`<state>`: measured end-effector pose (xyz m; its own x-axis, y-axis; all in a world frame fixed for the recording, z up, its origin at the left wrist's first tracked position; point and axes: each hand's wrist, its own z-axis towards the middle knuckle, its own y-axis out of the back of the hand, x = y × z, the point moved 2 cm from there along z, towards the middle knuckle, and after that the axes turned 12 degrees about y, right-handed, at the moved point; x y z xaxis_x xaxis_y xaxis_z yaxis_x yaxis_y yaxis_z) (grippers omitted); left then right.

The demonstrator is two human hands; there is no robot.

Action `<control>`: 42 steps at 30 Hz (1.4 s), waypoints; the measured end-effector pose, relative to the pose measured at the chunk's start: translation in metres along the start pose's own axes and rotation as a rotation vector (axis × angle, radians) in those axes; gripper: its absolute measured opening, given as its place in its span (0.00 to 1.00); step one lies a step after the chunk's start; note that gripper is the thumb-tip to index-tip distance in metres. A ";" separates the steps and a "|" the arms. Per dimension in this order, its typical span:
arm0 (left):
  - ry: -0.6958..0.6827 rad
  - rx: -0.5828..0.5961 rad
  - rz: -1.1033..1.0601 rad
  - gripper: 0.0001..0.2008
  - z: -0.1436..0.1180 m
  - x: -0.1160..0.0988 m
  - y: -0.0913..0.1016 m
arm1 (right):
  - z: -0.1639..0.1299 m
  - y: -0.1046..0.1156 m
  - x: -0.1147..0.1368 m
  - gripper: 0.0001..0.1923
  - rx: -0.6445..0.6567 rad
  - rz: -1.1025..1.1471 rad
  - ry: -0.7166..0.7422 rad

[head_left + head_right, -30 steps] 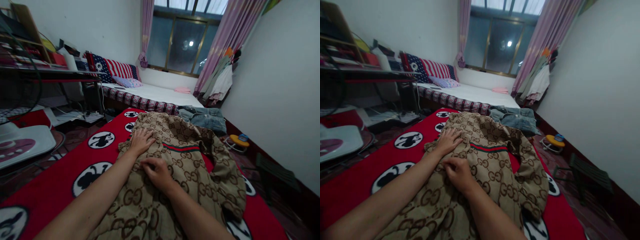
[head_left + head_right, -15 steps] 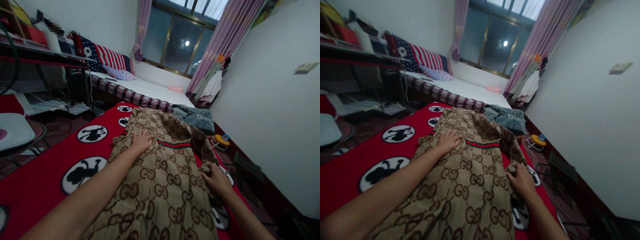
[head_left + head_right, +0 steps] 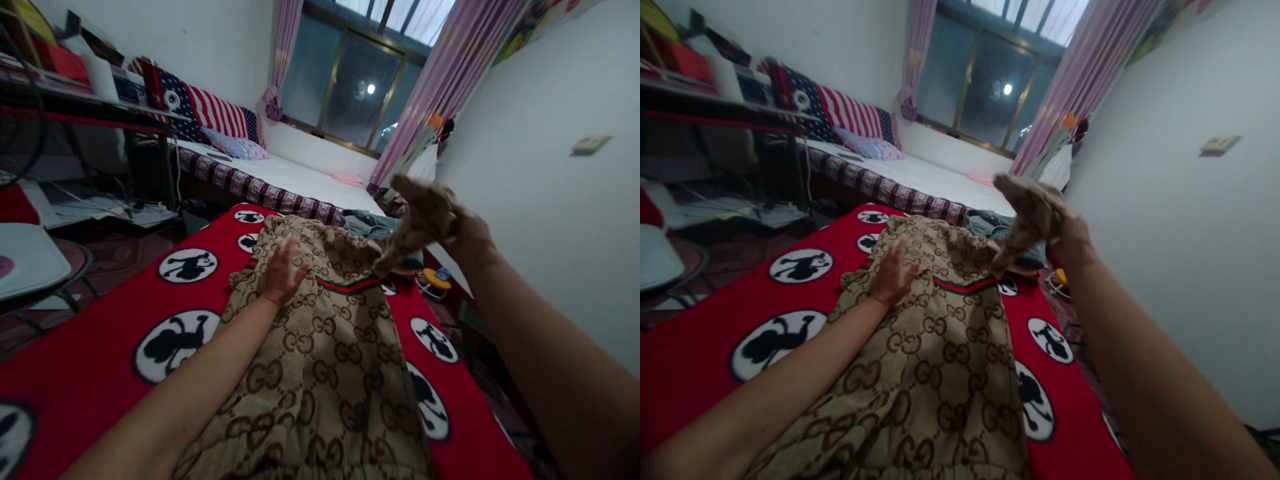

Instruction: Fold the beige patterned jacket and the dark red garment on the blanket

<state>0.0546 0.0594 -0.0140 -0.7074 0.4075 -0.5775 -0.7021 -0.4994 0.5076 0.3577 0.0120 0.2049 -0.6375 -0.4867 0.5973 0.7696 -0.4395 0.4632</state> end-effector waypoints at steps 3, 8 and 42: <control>0.164 -0.279 -0.132 0.37 0.003 0.016 0.018 | 0.011 -0.056 0.041 0.28 0.243 0.293 0.065; 0.273 -0.391 -0.131 0.39 0.007 0.032 0.035 | -0.072 -0.100 0.027 0.36 0.363 0.269 0.020; 0.093 0.453 0.146 0.24 0.017 0.029 -0.018 | -0.259 -0.052 -0.011 0.47 0.182 0.218 -0.593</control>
<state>0.0454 0.0930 -0.0285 -0.8052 0.2774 -0.5242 -0.5759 -0.1548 0.8027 0.3150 -0.1550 0.0046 -0.3778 -0.0286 0.9254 0.9058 -0.2183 0.3631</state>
